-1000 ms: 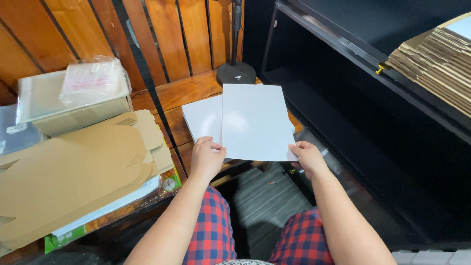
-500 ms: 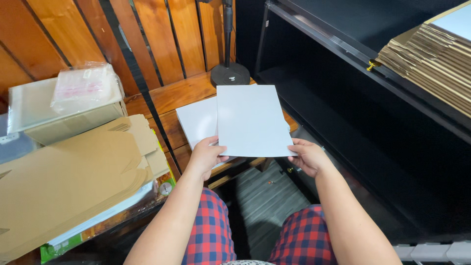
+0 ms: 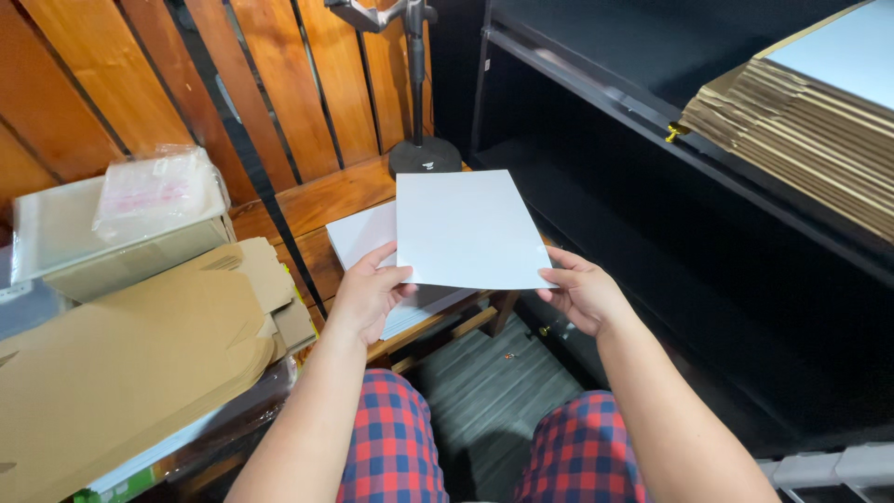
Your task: The person repeatedly picks up a single white sheet of paper from a stack on a wooden bench and places it onto a stack of brown cardboard sheets inside a black cabinet. The person continues this process for the duration of the video.
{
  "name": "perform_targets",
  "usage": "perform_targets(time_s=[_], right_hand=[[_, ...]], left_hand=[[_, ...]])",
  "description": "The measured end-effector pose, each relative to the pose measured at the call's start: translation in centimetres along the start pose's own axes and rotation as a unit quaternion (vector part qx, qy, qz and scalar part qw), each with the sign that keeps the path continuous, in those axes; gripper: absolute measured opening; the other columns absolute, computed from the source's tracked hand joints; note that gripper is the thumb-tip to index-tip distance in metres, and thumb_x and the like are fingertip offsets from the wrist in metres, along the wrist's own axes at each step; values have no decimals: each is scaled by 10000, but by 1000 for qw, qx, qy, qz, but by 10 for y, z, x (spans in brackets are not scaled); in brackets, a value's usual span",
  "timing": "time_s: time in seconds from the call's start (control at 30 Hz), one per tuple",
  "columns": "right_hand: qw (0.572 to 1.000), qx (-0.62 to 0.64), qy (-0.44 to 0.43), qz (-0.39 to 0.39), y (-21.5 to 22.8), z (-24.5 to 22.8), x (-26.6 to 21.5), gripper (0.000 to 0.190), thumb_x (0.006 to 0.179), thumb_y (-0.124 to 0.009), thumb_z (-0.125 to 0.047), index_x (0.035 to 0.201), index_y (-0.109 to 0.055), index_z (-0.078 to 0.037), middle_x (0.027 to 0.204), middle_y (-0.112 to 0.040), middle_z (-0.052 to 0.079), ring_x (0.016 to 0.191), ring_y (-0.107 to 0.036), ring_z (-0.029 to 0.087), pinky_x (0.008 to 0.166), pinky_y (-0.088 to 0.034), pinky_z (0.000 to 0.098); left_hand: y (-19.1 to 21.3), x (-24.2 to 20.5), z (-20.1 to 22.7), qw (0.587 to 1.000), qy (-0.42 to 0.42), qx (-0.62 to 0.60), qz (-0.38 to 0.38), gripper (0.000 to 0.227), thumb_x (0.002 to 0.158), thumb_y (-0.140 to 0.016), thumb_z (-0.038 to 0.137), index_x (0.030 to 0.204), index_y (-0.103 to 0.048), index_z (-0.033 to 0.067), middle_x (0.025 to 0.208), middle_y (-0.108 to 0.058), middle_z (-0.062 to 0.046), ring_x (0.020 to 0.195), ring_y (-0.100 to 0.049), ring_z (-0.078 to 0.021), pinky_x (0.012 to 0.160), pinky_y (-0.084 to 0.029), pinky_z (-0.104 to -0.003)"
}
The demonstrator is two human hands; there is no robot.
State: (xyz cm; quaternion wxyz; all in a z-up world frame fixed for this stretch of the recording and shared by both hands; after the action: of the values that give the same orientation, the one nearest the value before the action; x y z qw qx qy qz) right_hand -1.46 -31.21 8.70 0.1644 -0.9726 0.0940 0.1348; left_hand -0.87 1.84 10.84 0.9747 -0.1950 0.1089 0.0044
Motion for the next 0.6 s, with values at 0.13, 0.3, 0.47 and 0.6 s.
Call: perform_targets(time_s=[0.13,0.3,0.47,0.6], right_hand=[[999,18,31,2,-22,-49,-39,560,887,-657,111,1427,-603,-21,949,-681,230,710,-754,315,647,-676,360],[993,64,93,-13,-45,-117,-86,581,871,-655,116,1432,-605,-27,938,-685,215,693,-761,297,639,-686,350],[988,73,138,-6,-46,-173,-120,560,889,-651,92,1432,-616,-42,895,-684,191,644,-742,236,669,-698,339],[978,75,193,16,-33,-214,-150,531,888,-672,79,1406,-632,-31,885,-697,180,641,-755,233,668,-705,327]], left_hand=[[-27,-38,54,999,-26,-40,-18,722,873,-691,-58,1550,-451,9,999,-618,-158,797,-692,-184,720,-645,-246],[-62,-62,111,992,-96,-33,-77,790,837,-743,-27,1563,-441,51,1169,-628,-104,936,-676,-154,750,-633,-238],[-100,-65,149,977,-160,-68,-124,862,803,-768,-89,1576,-403,29,1240,-600,-118,1005,-664,-194,828,-653,-282],[-141,-71,180,962,-202,-79,-167,809,831,-770,-77,1556,-425,24,1298,-593,-99,1076,-644,-182,880,-654,-280]])
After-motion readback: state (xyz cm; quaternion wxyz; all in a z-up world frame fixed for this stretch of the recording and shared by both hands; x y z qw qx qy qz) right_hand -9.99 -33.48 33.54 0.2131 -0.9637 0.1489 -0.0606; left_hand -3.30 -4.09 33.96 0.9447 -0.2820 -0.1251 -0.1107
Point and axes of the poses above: each hand's wrist, its own x-axis towards the middle knuckle, its own y-axis out of the back of the hand, z = x × y, the point moved 8 cm from there along x, towards the middle knuckle
